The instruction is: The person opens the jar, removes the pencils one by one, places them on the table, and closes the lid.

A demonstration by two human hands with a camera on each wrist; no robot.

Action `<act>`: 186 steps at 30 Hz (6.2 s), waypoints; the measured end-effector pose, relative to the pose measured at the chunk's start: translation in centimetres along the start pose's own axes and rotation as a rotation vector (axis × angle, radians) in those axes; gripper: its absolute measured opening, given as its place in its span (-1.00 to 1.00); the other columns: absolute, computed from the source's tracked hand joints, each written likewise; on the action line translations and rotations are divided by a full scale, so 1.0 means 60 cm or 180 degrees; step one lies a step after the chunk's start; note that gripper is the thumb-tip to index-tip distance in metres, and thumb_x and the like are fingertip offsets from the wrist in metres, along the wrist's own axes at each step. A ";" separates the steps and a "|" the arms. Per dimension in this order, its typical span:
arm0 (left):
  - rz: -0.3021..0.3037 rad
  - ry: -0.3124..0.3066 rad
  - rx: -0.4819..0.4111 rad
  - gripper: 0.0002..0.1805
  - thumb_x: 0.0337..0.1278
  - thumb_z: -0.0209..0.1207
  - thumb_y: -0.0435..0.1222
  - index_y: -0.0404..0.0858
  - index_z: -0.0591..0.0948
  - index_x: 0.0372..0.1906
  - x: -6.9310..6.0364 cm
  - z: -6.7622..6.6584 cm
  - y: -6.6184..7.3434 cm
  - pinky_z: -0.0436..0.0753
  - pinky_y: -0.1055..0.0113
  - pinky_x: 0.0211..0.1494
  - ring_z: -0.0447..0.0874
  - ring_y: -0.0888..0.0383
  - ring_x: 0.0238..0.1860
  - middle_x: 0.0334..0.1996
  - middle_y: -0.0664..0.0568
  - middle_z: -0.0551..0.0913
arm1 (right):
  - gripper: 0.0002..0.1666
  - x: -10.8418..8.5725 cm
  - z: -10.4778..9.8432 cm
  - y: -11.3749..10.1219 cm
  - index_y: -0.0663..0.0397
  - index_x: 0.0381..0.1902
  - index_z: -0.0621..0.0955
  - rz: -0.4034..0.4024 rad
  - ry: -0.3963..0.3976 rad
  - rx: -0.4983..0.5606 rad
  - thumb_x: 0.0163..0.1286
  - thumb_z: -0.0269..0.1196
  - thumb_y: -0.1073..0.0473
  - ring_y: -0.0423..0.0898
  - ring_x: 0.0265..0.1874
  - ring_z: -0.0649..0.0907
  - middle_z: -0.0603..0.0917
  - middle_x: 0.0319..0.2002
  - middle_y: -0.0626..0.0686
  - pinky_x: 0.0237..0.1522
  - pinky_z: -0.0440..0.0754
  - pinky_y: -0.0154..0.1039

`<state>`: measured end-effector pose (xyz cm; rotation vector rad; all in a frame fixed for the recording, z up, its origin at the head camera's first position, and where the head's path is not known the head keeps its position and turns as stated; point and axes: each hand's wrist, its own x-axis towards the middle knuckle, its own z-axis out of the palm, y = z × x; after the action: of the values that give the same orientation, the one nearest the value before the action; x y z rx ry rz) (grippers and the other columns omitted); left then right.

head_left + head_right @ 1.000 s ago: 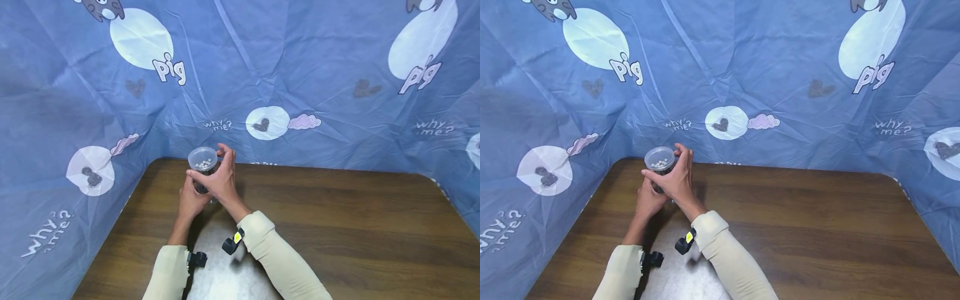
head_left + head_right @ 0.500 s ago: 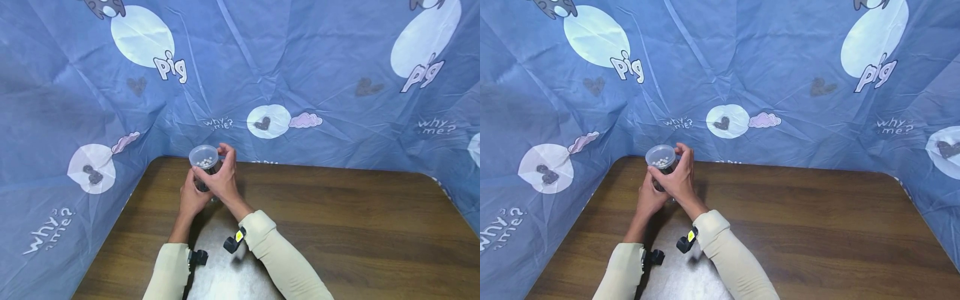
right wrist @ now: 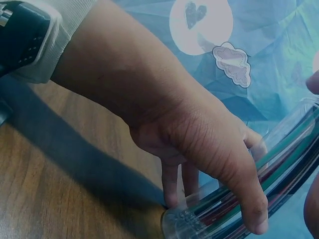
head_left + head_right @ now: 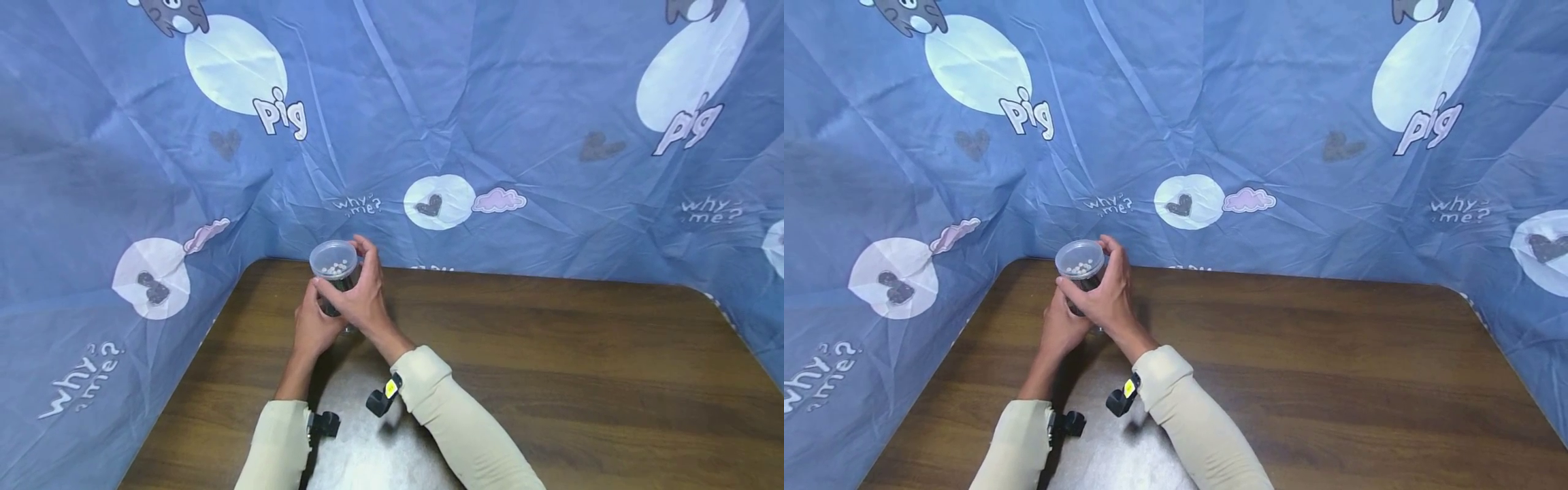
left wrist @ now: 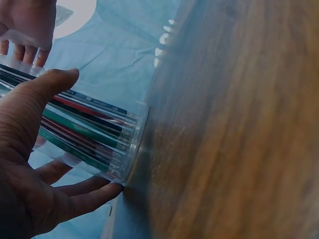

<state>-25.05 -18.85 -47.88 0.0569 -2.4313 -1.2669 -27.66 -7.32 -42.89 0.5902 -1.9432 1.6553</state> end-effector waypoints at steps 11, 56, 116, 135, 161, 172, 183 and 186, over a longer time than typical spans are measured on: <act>-0.0011 0.0058 0.0027 -0.27 -0.33 0.46 -0.34 -0.31 0.46 0.13 -0.006 0.002 -0.003 0.53 -0.13 0.11 0.60 -0.30 0.07 0.02 -0.32 0.67 | 0.19 -0.004 0.007 -0.004 0.08 0.44 0.20 0.0135 -0.0098 -0.0161 -0.06 0.58 -0.01 -0.05 0.24 0.47 0.50 0.27 0.02 0.26 0.36 -0.03; -0.0126 -0.0040 0.0036 -0.21 -0.27 0.50 -0.24 -0.17 0.42 0.21 -0.001 -0.003 -0.003 0.50 -0.11 0.15 0.60 -0.17 0.12 0.06 -0.19 0.65 | -0.03 -0.021 0.020 0.012 0.21 0.34 0.26 -0.0044 0.0417 0.0270 0.08 0.47 0.03 -0.07 0.21 0.48 0.50 0.24 0.05 0.11 0.47 -0.05; -0.0281 -0.0136 -0.0163 -0.19 -0.31 0.62 -0.12 -0.10 0.42 0.14 -0.002 -0.002 0.004 0.53 0.00 0.03 0.60 -0.09 -0.03 -0.07 -0.10 0.62 | -0.27 -0.021 -0.055 -0.024 0.55 0.20 0.33 -0.0075 0.1233 0.0320 0.13 0.35 0.34 0.27 0.03 0.50 0.50 0.16 0.39 -0.03 0.40 0.16; -0.0323 -0.0149 -0.0221 -0.18 -0.30 0.61 -0.15 -0.11 0.41 0.14 -0.004 -0.005 0.007 0.58 0.00 0.02 0.68 -0.10 -0.05 -0.04 -0.12 0.62 | -0.26 -0.039 -0.056 0.027 0.46 0.20 0.34 0.0136 0.1372 0.0152 0.11 0.39 0.33 0.26 0.00 0.52 0.50 0.11 0.38 -0.01 0.43 -0.24; -0.0241 -0.0110 -0.0131 -0.20 -0.29 0.61 -0.11 -0.13 0.42 0.13 -0.004 -0.004 0.005 0.52 -0.02 0.10 0.59 -0.10 0.02 -0.06 -0.10 0.62 | -0.37 -0.056 -0.103 0.102 0.12 -0.12 0.58 0.0903 -0.0061 -0.1544 -0.11 0.59 0.00 0.18 -0.09 0.54 0.59 -0.10 0.19 -0.02 0.48 0.03; -0.0215 -0.0139 -0.0195 -0.20 -0.29 0.61 -0.12 -0.12 0.43 0.14 -0.003 -0.002 0.005 0.53 0.03 0.04 0.63 -0.06 -0.07 -0.10 -0.07 0.63 | -0.39 -0.066 -0.093 0.122 0.11 -0.12 0.60 0.1072 -0.0497 -0.1870 -0.13 0.60 0.06 0.19 -0.07 0.55 0.60 -0.07 0.16 0.00 0.47 0.08; -0.0226 -0.0129 -0.0152 -0.17 -0.28 0.61 -0.10 -0.12 0.42 0.17 -0.005 -0.005 0.003 0.50 -0.02 0.11 0.60 -0.10 0.03 -0.04 -0.10 0.63 | -0.36 -0.069 -0.078 0.133 0.03 -0.07 0.63 0.1134 -0.0649 -0.2212 -0.10 0.61 -0.03 0.12 -0.04 0.49 0.59 0.00 0.12 -0.06 0.42 0.04; -0.0240 -0.0123 -0.0138 -0.17 -0.28 0.60 -0.09 -0.12 0.42 0.17 -0.005 -0.006 0.002 0.50 -0.03 0.12 0.59 -0.11 0.04 -0.03 -0.10 0.63 | -0.36 -0.070 -0.076 0.134 0.02 -0.07 0.63 0.1145 -0.0629 -0.2197 -0.10 0.61 -0.03 0.12 -0.04 0.48 0.59 0.00 0.13 -0.06 0.41 0.04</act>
<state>-24.61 -18.98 -47.69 0.1139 -2.4543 -1.3649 -29.00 -1.56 -51.12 0.1361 -2.6881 1.0008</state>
